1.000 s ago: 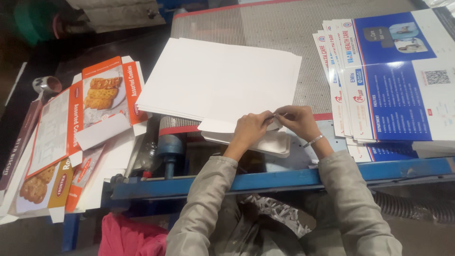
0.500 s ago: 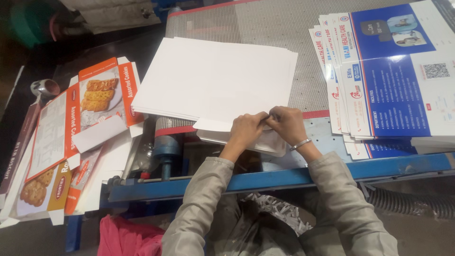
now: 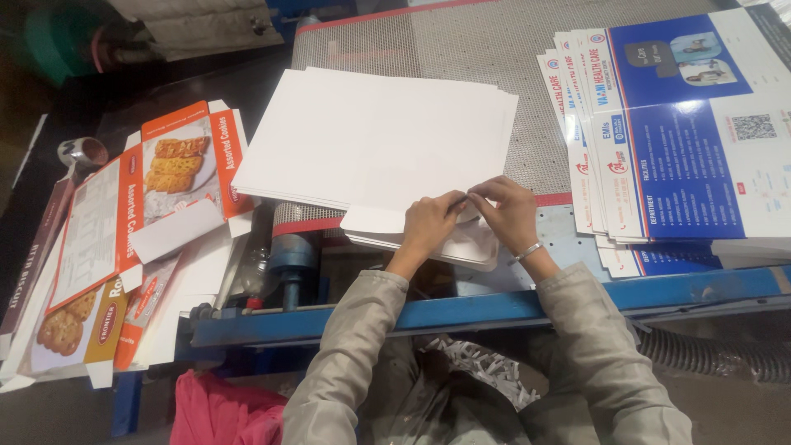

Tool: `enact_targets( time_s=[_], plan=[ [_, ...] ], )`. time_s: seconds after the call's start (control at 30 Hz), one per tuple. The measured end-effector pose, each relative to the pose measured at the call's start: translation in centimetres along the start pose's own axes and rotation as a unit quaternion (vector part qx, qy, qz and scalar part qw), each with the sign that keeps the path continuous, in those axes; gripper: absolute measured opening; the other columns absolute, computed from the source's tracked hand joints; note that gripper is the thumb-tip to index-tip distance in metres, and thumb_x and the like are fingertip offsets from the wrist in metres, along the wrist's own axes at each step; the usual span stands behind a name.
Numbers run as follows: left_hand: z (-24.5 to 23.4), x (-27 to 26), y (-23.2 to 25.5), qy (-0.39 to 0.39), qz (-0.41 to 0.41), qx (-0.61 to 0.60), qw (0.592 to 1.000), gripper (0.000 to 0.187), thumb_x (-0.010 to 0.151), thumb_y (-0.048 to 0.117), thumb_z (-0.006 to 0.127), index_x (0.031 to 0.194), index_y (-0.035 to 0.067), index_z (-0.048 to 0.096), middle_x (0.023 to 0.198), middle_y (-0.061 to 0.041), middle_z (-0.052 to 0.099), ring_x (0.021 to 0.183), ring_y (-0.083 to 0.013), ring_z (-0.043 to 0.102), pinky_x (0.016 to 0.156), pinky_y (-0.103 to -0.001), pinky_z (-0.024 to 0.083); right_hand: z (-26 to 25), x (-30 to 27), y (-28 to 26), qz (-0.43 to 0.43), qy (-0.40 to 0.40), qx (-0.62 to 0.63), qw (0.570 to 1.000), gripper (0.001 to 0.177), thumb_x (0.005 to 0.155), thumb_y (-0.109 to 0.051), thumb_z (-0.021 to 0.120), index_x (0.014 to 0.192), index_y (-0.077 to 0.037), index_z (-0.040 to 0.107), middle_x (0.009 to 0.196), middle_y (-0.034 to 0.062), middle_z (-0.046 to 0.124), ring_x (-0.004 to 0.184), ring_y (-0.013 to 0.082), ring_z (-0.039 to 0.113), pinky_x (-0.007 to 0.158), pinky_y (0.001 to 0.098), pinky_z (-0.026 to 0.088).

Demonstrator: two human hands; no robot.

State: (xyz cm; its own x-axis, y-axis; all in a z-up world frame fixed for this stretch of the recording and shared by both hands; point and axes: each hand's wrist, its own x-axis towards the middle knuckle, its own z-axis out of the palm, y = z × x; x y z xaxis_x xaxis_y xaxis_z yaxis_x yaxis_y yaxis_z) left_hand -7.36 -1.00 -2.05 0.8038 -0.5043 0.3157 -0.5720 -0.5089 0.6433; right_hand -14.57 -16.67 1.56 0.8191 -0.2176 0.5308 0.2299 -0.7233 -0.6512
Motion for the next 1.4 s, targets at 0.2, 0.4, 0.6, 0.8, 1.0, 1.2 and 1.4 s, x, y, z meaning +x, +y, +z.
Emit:
enact_targets(
  time_s=[0.2, 0.4, 0.6, 0.8, 1.0, 1.2, 1.4],
  plan=[
    [-0.2, -0.2, 0.5, 0.000, 0.013, -0.002, 1.000, 0.024, 0.096, 0.037, 0.062, 0.108, 0.023, 0.077, 0.076, -0.010, 0.075, 0.072, -0.0327, 0.073, 0.067, -0.045, 0.057, 0.9, -0.4, 1.5, 0.010, 0.023, -0.076, 0.997, 0.010, 0.083, -0.016, 0.079, 0.084, -0.009, 0.072, 0.086, 0.0038, 0.070, 0.076, 0.0219, 0.069, 0.067, 0.0360, 0.054],
    [-0.6, 0.2, 0.3, 0.004, -0.019, -0.026, 0.999, 0.025, 0.094, 0.041, 0.066, 0.100, 0.019, 0.078, 0.071, -0.009, 0.074, 0.068, -0.0284, 0.074, 0.063, -0.040, 0.056, -3.0, 0.9, 6.4, 0.151, 0.082, -0.237, 0.956, 0.013, 0.078, -0.011, 0.080, 0.077, -0.009, 0.067, 0.083, 0.0101, 0.068, 0.074, 0.0307, 0.066, 0.068, 0.0456, 0.053],
    [-1.0, 0.2, 0.7, 0.027, -0.016, -0.060, 0.998, 0.026, 0.092, 0.041, 0.069, 0.093, 0.016, 0.077, 0.069, -0.007, 0.073, 0.063, -0.0262, 0.073, 0.059, -0.039, 0.053, -3.3, 0.3, 5.3, -0.062, 0.072, -0.136, 0.986, 0.015, 0.081, -0.007, 0.078, 0.094, -0.008, 0.072, 0.099, 0.0089, 0.068, 0.093, 0.0296, 0.067, 0.085, 0.0421, 0.054],
    [-1.9, 0.0, 1.1, 0.077, -0.024, -0.065, 0.995, 0.025, 0.094, 0.039, 0.069, 0.093, 0.016, 0.078, 0.065, -0.008, 0.071, 0.061, -0.0261, 0.071, 0.058, -0.039, 0.052, -0.7, -0.2, 2.5, -0.054, -0.028, -0.111, 0.992, 0.018, 0.081, -0.020, 0.085, 0.097, -0.015, 0.079, 0.092, 0.0041, 0.073, 0.078, 0.0235, 0.065, 0.076, 0.0398, 0.050],
    [-2.0, 0.4, 0.9, 0.055, 0.001, -0.065, 0.996, 0.026, 0.092, 0.041, 0.072, 0.099, 0.018, 0.078, 0.071, -0.007, 0.074, 0.063, -0.0237, 0.073, 0.062, -0.039, 0.055, 1.6, -0.5, 4.7, 0.013, -0.038, -0.110, 0.993, 0.010, 0.084, -0.021, 0.084, 0.092, -0.017, 0.081, 0.088, 0.0005, 0.076, 0.071, 0.0214, 0.064, 0.080, 0.0397, 0.046],
    [-6.8, 1.4, -7.1, -0.019, -0.114, 0.229, 0.967, 0.031, 0.078, 0.046, 0.081, 0.084, 0.016, 0.079, 0.076, -0.001, 0.081, 0.071, -0.0211, 0.076, 0.091, -0.051, 0.048, 1.6, 0.4, 11.8, 0.049, 0.047, -0.104, 0.992, 0.017, 0.076, -0.019, 0.086, 0.091, -0.013, 0.083, 0.099, 0.0103, 0.067, 0.096, 0.0300, 0.060, 0.086, 0.0404, 0.049],
    [-7.0, 2.6, -9.8, 0.022, -0.219, 0.126, 0.967, 0.065, 0.070, 0.063, 0.086, 0.094, 0.005, 0.070, 0.075, -0.012, 0.073, 0.071, -0.0283, 0.074, 0.064, -0.039, 0.056, 2.5, 0.9, 12.3, 0.132, -0.009, -0.197, 0.971, 0.022, 0.092, -0.029, 0.070, 0.094, -0.011, 0.082, 0.102, 0.0135, 0.065, 0.092, 0.0340, 0.064, 0.084, 0.0485, 0.048]
  ],
)
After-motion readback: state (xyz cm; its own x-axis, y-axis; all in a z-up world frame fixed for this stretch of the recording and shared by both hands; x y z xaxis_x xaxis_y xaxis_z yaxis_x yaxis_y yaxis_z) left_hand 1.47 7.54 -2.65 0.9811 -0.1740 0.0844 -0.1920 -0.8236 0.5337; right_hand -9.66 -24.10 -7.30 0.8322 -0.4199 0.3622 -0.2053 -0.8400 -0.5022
